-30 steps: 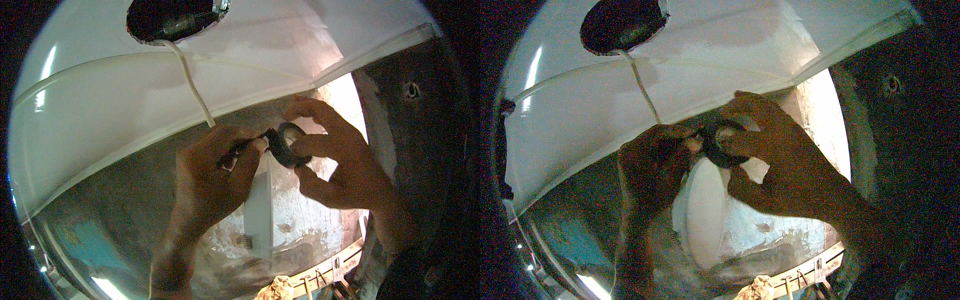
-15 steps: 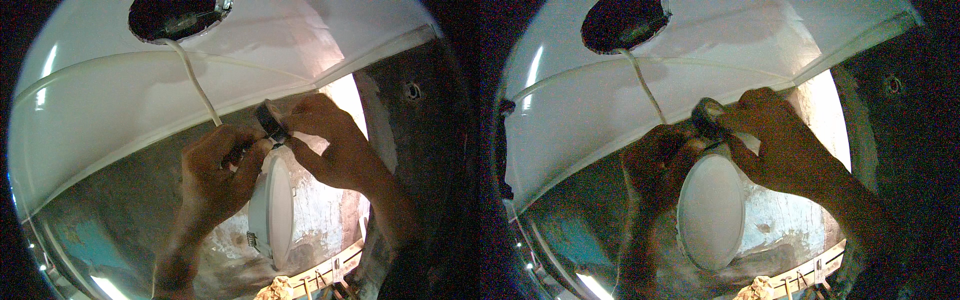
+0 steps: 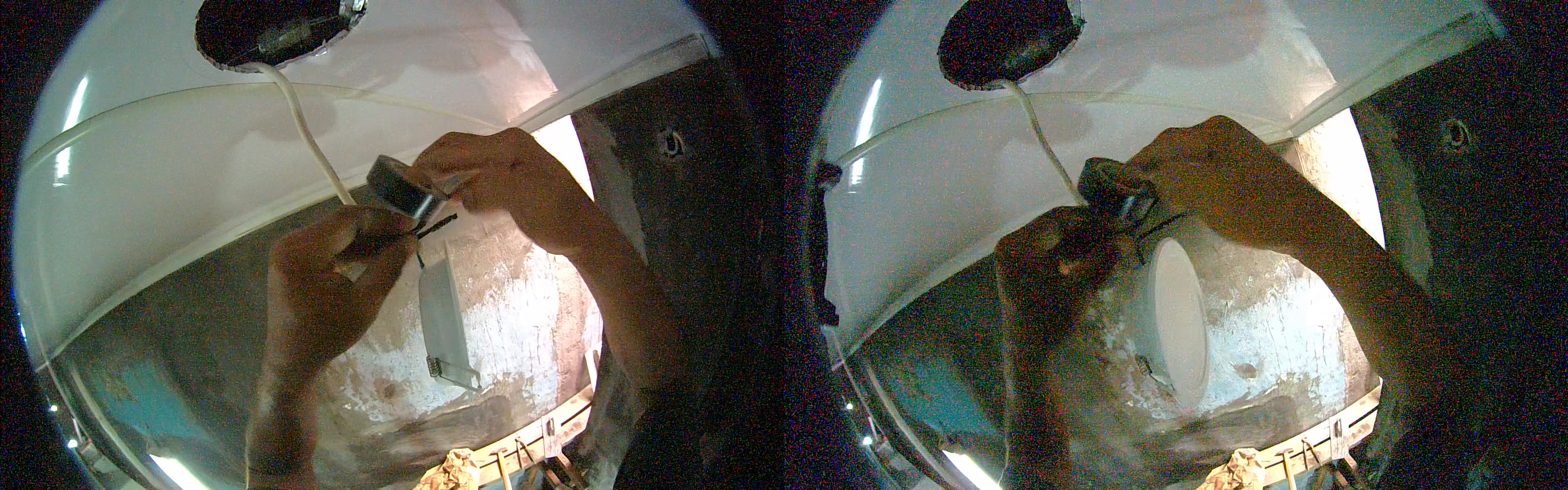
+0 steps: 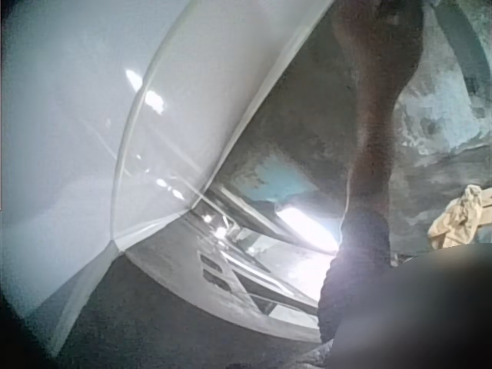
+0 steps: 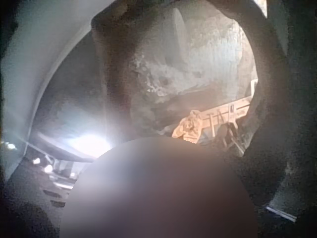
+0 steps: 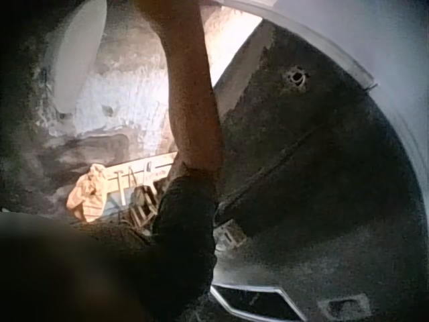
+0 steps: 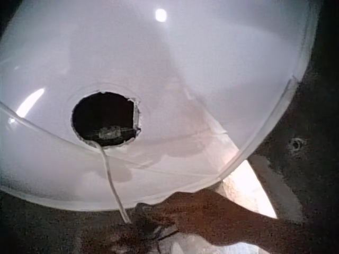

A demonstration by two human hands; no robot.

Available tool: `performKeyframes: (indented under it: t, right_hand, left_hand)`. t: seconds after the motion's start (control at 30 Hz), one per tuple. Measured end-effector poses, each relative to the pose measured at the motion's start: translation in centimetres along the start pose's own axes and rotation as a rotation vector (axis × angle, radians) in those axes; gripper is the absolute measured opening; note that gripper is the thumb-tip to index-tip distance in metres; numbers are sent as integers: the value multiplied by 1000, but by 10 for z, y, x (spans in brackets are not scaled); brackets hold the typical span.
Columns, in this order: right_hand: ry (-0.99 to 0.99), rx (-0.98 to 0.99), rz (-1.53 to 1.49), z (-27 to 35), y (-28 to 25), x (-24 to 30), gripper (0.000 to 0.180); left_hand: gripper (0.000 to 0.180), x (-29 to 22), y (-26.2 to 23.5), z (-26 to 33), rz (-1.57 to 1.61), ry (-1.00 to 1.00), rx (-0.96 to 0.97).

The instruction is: The person installs a ceiling light fixture by stripping and taping wires, inserting them into a conduit, and mounting the fixture to the ceiling. The person uses pliers and electrical tape to prepare the wires and then secures the fixture in place.

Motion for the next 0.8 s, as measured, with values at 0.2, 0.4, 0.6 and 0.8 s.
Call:
performKeyframes:
  t: [0.2, 0.4, 0.6, 0.8]
  right_hand:
    - [117, -71, 192, 25, 8, -18, 35]
    - [160, -158, 51, 34, 2, -24, 26]
    - [133, -205, 65, 39, -4, -28, 26]
    - [123, -235, 87, 39, 0, -18, 26]
  left_hand:
    - [14, 29, -12, -11, 213, -126, -40]
    - [18, 9, -41, -6, 70, -39, -240]
    - [17, -21, -2, 8, -211, -13, 96]
    - [13, -3, 8, 2, -59, -3, 23]
Point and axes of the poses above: each hand's wrist, its own z-axis away from the middle knuckle, its own y-axis out of the palm, x = y × z, the point moved 10 cm from there along -z, towards the middle knuckle, and after that the axes turned 10 degrees about z, right-handed, at the moved point
